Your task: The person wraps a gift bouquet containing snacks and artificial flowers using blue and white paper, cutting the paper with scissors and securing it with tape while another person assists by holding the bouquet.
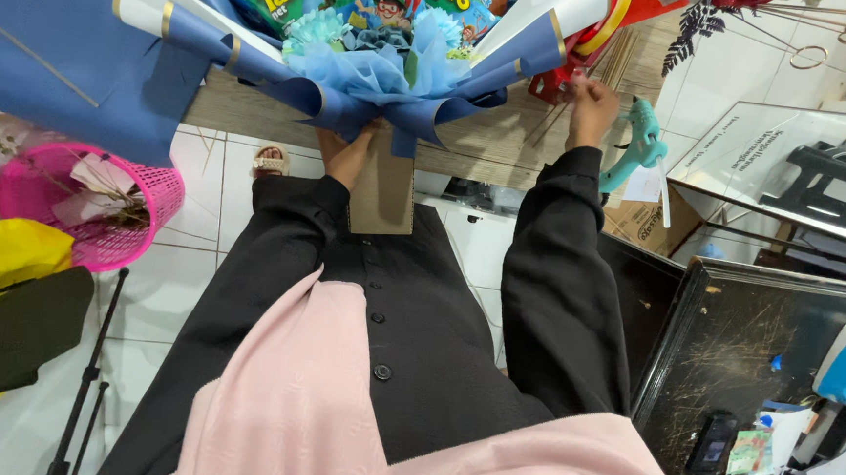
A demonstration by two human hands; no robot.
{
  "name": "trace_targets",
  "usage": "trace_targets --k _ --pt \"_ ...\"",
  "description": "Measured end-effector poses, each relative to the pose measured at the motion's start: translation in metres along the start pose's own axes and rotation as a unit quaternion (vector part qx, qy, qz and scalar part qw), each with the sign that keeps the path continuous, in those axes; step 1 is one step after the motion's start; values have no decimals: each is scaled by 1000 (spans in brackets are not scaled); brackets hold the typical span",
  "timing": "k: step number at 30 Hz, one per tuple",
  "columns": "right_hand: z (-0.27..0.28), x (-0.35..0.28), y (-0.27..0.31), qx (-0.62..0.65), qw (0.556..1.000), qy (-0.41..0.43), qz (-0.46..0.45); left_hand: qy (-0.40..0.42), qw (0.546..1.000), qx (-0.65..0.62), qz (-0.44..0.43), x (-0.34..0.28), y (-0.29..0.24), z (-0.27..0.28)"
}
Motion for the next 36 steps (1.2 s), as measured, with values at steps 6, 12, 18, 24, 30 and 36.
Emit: trace_targets --k 6,12,18,24,30,36 --pt "7 -27 -32 1 996 -68 -57 63 991 -57 -101 -1 -22 9" --pt "-8 -5 -17 -386 909 -40 152 70 991 -4 -114 1 -29 8" --pt "-11 -97 -15 -132 959 160 191 76 996 6 -54 -4 -17 12" --pt "-30 -233 -17 80 930 183 308 119 991 -13 -59 -8 -23 7" --pt "-80 -290 4 183 922 197 277 44 996 52 -51 3 -12 9" --pt "-111 -282 6 204 953 132 180 -37 964 245 96 14 13 7"
Point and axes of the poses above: each hand's wrist, its own x-axis towards the middle knuckle, its own z-axis out of the back of the hand, y = z × x, the point moved 7 cm from there along x, towards the middle knuckle, and after that the axes turned 6 degrees about -y, right-handed, at the moved point
